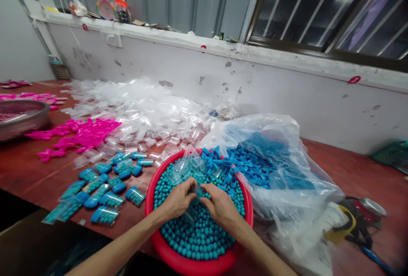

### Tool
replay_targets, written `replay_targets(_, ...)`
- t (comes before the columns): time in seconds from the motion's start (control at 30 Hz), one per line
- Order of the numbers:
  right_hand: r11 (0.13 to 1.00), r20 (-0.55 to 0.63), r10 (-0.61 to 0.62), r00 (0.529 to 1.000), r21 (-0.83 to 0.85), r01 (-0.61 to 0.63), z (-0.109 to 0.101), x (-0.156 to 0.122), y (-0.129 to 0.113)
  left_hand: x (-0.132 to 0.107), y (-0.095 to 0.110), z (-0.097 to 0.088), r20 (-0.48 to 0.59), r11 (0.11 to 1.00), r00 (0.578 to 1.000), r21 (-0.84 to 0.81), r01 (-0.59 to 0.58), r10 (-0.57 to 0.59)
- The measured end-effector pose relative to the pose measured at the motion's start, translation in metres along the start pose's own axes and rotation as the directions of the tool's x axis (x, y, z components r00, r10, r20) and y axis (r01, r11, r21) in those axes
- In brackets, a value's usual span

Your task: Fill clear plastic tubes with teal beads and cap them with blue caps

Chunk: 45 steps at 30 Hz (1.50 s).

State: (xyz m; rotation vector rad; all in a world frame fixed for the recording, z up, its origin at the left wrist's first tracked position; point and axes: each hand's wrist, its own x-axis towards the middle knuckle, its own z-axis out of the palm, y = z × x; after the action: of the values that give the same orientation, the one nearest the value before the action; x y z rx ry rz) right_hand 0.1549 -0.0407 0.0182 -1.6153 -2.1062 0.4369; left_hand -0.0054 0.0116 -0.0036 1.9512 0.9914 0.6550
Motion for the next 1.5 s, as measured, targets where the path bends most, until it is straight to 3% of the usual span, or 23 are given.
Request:
replay_targets(0.13,0.984,0.014,0.001,1.000,0.181,-0.003,0.000,0.003,0.002,-0.002,0.007,0.005,-0.004,0.999,0.999,-0.033,-0.035,0.035)
replay_targets(0.23,0.925,0.026,0.013,1.000,0.378,-0.022,-0.004,0.004,0.008,-0.002,0.014,0.007,-0.039,0.999,0.999,-0.044,-0.030,0.029)
replay_targets(0.33,0.713,0.073,0.225,0.972,0.668,-0.215,-0.007,0.001,0.011,-0.001,0.022,0.012,-0.135,0.975,0.988,-0.215,0.051,-0.081)
replay_targets(0.43,0.406,0.184,0.345,0.920,0.855,-0.324,-0.002,-0.005,0.005,-0.001,0.029,0.020,-0.051,0.904,0.979,-0.395,0.163,-0.198)
replay_targets(0.5,0.316,0.233,0.338,0.912,0.885,-0.343,0.004,-0.009,-0.001,-0.001,0.033,0.025,-0.007,0.850,0.968,-0.480,0.218,-0.252)
replay_targets(0.57,0.358,0.262,0.316,0.912,0.857,-0.371,0.007,-0.012,-0.002,-0.001,0.036,0.026,-0.040,0.821,0.954,-0.520,0.234,-0.297)
replay_targets(0.67,0.561,0.193,0.334,0.923,0.746,-0.359,0.002,-0.016,0.007,-0.002,0.036,0.016,-0.065,0.893,0.959,-0.386,0.231,-0.276)
replay_targets(0.77,0.728,0.005,0.372,0.928,0.618,-0.295,-0.013,-0.019,0.027,-0.002,0.038,-0.002,0.053,0.986,0.987,0.078,0.144,-0.148)
replay_targets(0.83,0.797,-0.074,0.378,0.923,0.534,-0.283,-0.024,-0.022,0.038,0.001,0.042,-0.015,0.170,0.924,0.979,0.379,0.039,-0.112)
replay_targets(0.93,0.844,-0.090,0.358,0.930,0.458,-0.280,-0.036,-0.026,0.043,0.015,0.056,-0.027,0.259,0.799,0.956,0.599,-0.047,-0.138)
replay_targets(1.03,0.838,-0.050,0.330,0.943,0.475,-0.268,-0.041,-0.028,0.040,0.031,0.068,-0.029,0.279,0.744,0.951,0.663,-0.087,-0.137)
replay_targets(1.13,0.833,-0.034,0.314,0.949,0.490,-0.258,-0.041,-0.030,0.040,0.032,0.073,-0.015,0.339,0.737,0.936,0.656,-0.161,-0.097)
replay_targets(1.3,0.856,-0.030,0.285,0.958,0.457,-0.241,-0.039,-0.032,0.045,0.008,0.072,0.013,0.563,0.724,0.815,0.619,-0.304,-0.139)
replay_targets(1.4,0.892,-0.022,0.257,0.966,0.389,-0.228,-0.041,-0.032,0.044,0.006,0.069,0.014,0.539,0.709,0.797,0.672,-0.213,-0.271)
replay_targets(1.5,0.955,-0.016,0.221,0.975,0.208,-0.213,-0.039,-0.026,0.040,0.019,0.060,0.012,0.476,0.712,0.791,0.698,-0.074,-0.385)
